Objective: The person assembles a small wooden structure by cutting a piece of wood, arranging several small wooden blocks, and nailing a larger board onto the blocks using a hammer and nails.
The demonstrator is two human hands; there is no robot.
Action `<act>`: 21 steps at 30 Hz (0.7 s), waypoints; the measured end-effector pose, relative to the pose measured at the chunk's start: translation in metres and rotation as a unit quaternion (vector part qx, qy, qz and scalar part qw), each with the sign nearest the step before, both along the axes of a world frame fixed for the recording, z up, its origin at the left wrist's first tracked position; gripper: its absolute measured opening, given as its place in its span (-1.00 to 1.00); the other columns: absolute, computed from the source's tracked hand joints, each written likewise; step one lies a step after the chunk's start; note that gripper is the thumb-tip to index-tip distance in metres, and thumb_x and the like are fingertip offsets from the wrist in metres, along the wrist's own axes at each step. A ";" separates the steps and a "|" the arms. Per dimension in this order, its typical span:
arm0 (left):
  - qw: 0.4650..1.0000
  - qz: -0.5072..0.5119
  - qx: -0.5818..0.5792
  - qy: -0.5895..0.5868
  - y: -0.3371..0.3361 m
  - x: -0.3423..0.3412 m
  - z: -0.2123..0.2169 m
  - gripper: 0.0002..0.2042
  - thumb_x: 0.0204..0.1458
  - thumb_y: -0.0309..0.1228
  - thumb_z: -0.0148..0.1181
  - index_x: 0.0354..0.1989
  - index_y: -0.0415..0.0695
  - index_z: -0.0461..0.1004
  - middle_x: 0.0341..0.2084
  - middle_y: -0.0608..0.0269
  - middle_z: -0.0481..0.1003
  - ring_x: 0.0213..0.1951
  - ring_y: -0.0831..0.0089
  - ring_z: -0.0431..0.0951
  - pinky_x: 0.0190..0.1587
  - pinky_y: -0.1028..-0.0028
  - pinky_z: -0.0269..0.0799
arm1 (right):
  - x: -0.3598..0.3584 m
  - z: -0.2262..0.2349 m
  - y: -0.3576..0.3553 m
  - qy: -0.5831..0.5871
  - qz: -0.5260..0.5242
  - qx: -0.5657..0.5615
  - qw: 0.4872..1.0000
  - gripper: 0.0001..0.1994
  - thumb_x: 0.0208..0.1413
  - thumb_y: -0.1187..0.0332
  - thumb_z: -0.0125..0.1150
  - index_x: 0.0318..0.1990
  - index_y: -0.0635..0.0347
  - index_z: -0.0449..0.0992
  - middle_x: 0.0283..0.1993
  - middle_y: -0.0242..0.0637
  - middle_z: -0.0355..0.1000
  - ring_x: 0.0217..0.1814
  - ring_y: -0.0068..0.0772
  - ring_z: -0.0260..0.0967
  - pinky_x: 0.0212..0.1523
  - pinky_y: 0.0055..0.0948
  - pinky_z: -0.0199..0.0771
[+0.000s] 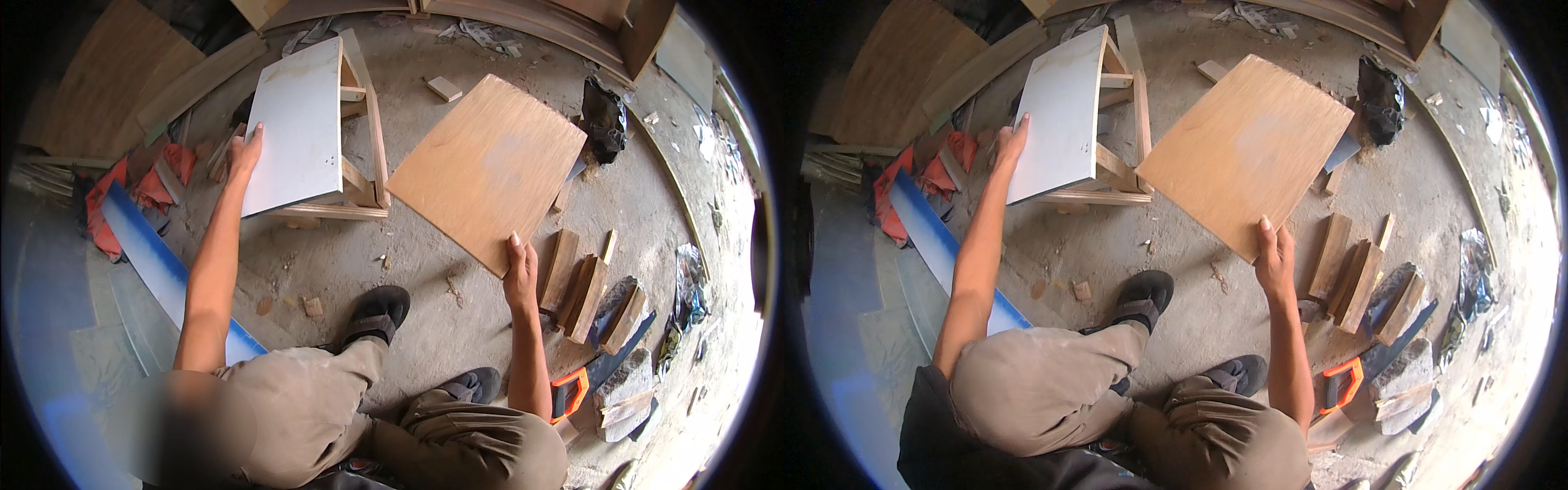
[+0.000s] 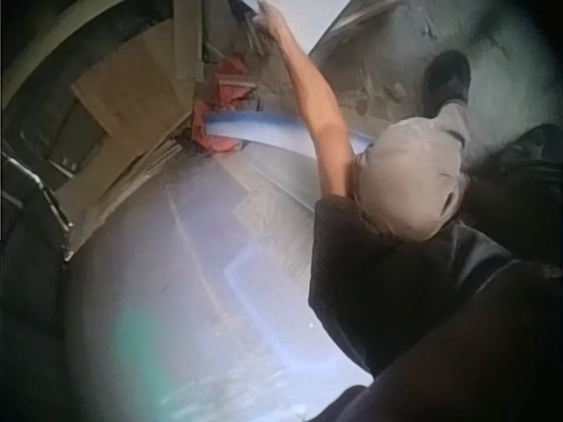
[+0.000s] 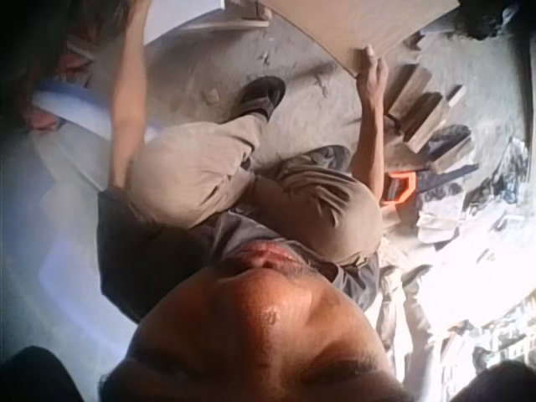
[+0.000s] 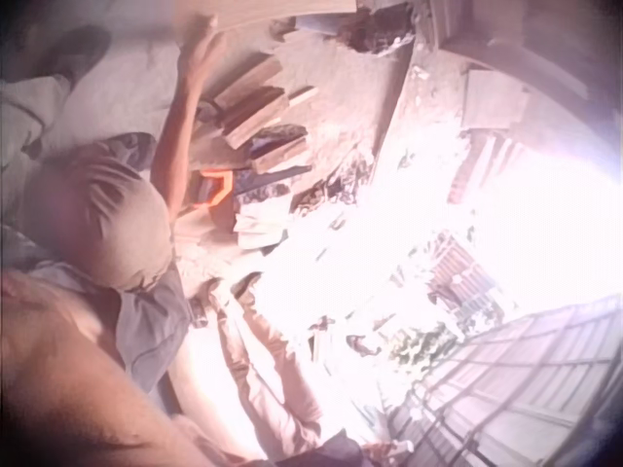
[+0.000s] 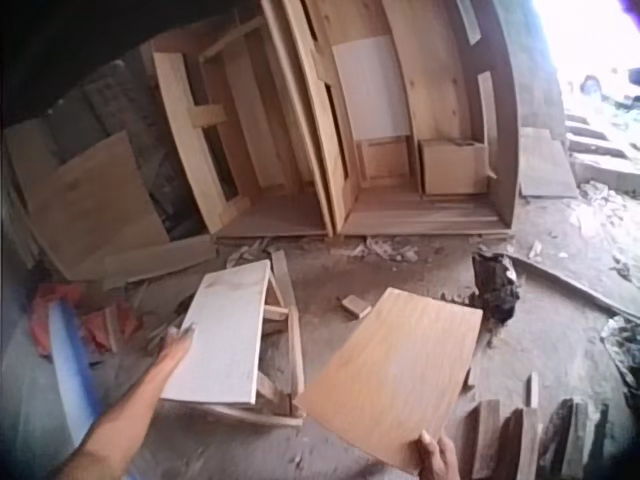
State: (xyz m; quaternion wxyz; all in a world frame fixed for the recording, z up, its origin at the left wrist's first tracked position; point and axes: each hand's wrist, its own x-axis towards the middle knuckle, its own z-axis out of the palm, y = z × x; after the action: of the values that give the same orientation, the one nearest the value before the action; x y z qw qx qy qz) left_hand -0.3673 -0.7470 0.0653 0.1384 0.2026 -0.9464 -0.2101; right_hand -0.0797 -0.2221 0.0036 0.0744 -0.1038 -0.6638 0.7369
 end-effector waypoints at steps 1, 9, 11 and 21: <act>1.000 -0.026 -0.004 -0.014 0.008 -0.002 0.002 -0.21 0.01 0.30 0.16 -0.27 -0.45 0.56 -0.30 -0.28 0.59 -0.17 -0.04 0.62 -0.08 0.14 0.47 | 0.005 0.000 0.004 -0.009 0.005 0.000 1.000 -0.59 0.40 0.11 -0.04 -0.01 0.39 0.44 -0.32 -0.46 0.36 -0.29 -0.65 0.22 -0.26 -0.58 0.24; 0.980 -0.195 -0.026 0.033 0.044 -0.051 0.022 -0.24 0.03 0.31 0.15 -0.55 -0.37 0.43 -0.62 -0.10 0.44 -0.50 0.15 0.42 -0.30 0.15 0.37 | 0.034 0.012 0.004 -0.023 0.052 -0.002 0.998 -0.60 0.41 0.19 -0.06 0.11 0.42 0.42 -0.03 -0.26 0.49 -0.01 -0.51 0.37 0.03 -0.47 0.36; 0.965 -0.258 -0.016 0.034 0.077 -0.063 0.033 -0.27 0.05 0.28 0.15 -0.51 -0.37 0.46 -0.59 -0.09 0.46 -0.49 0.16 0.44 -0.28 0.20 0.39 | 0.038 0.012 0.008 -0.049 0.040 0.016 0.998 -0.60 0.41 0.19 -0.06 0.10 0.41 0.42 -0.03 -0.26 0.49 -0.02 -0.52 0.37 0.02 -0.48 0.36; 0.890 -0.447 -0.046 0.080 0.224 -0.107 0.045 -0.33 0.12 0.22 0.10 -0.09 -0.29 0.55 -0.18 -0.20 0.59 -0.06 0.03 0.60 0.02 0.28 0.45 | 0.075 0.017 -0.002 0.011 -0.098 -0.027 0.995 -0.55 0.39 0.13 -0.04 0.10 0.44 0.40 0.00 -0.22 0.47 0.03 -0.48 0.36 0.06 -0.47 0.33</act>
State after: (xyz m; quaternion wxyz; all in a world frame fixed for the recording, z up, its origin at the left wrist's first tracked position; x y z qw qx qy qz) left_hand -0.4744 -0.5229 0.1102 0.1140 -0.2658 -0.9312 -0.2218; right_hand -0.0050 -0.2239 0.0206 0.1511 -0.1624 -0.6294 0.7448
